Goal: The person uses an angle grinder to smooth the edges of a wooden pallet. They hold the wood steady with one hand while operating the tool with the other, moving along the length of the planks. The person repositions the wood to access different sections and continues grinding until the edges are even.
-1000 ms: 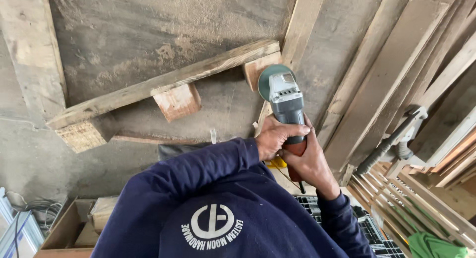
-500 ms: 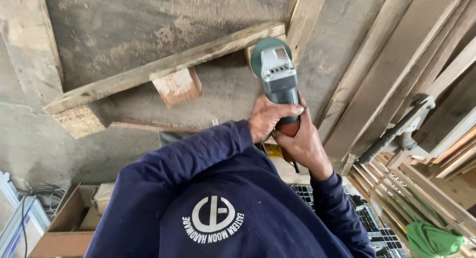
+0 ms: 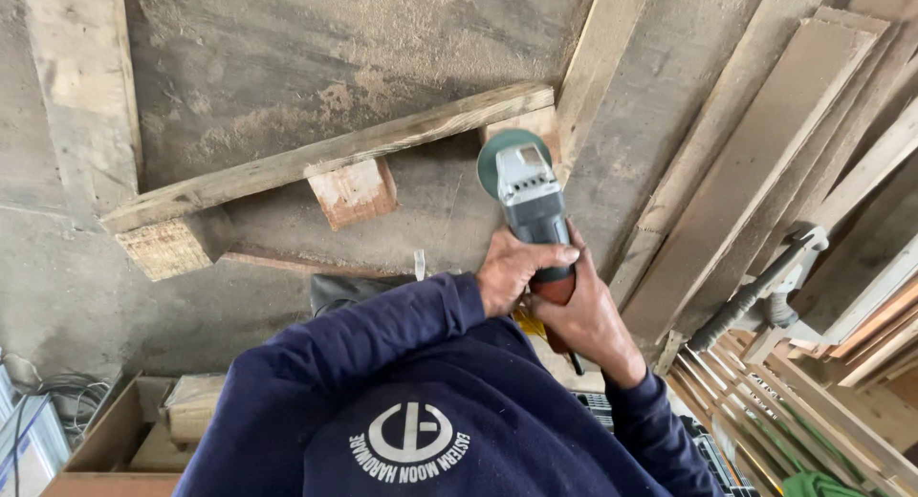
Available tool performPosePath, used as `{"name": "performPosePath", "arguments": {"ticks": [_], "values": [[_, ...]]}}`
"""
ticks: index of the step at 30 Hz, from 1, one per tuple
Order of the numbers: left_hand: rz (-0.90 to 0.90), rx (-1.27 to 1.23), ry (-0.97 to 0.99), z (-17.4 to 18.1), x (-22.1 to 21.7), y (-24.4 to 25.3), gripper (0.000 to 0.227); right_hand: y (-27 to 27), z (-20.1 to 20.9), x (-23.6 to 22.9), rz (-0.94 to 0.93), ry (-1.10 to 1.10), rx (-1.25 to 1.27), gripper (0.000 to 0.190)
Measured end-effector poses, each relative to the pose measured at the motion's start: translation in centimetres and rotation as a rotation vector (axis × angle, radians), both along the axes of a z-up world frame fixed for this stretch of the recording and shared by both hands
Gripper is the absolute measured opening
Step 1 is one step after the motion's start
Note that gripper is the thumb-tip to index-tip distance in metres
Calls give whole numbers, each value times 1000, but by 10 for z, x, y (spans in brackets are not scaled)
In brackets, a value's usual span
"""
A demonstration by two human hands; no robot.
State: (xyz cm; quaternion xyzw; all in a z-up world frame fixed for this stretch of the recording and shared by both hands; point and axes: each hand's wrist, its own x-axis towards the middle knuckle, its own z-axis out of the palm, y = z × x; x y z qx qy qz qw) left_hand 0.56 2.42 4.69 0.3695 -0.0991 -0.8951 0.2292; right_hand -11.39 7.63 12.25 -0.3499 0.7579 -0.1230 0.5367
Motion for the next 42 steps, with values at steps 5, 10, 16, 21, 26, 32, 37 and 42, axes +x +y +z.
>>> {"name": "performPosePath", "arguments": {"ticks": [5, 10, 16, 21, 26, 32, 37, 42], "values": [[-72, 52, -48, -22, -8, -2, 20, -2, -10, -5, 0, 50, -52, 104], [-63, 24, -22, -19, -16, -7, 25, -9, -7, -7, -38, 72, -58, 106], [-92, -6, -9, -23, -20, 12, 28, 9, -6, -8, -79, 94, 8, 103], [-114, 33, 1, -20, -13, 21, 26, 14, -1, -1, -173, 59, 194, 109], [-64, 51, 14, -8, -5, 18, 26, 0, 16, 6, -127, 38, 157, 105], [-8, 100, 43, -18, -4, 14, 25, -1, 4, 8, -172, 16, 209, 108], [-32, 68, 46, -1, 0, 15, 27, 21, -4, 1, 87, 110, -148, 111], [-51, 101, 90, -11, -1, 19, 19, 23, 0, 4, -291, 26, 475, 116]]}}
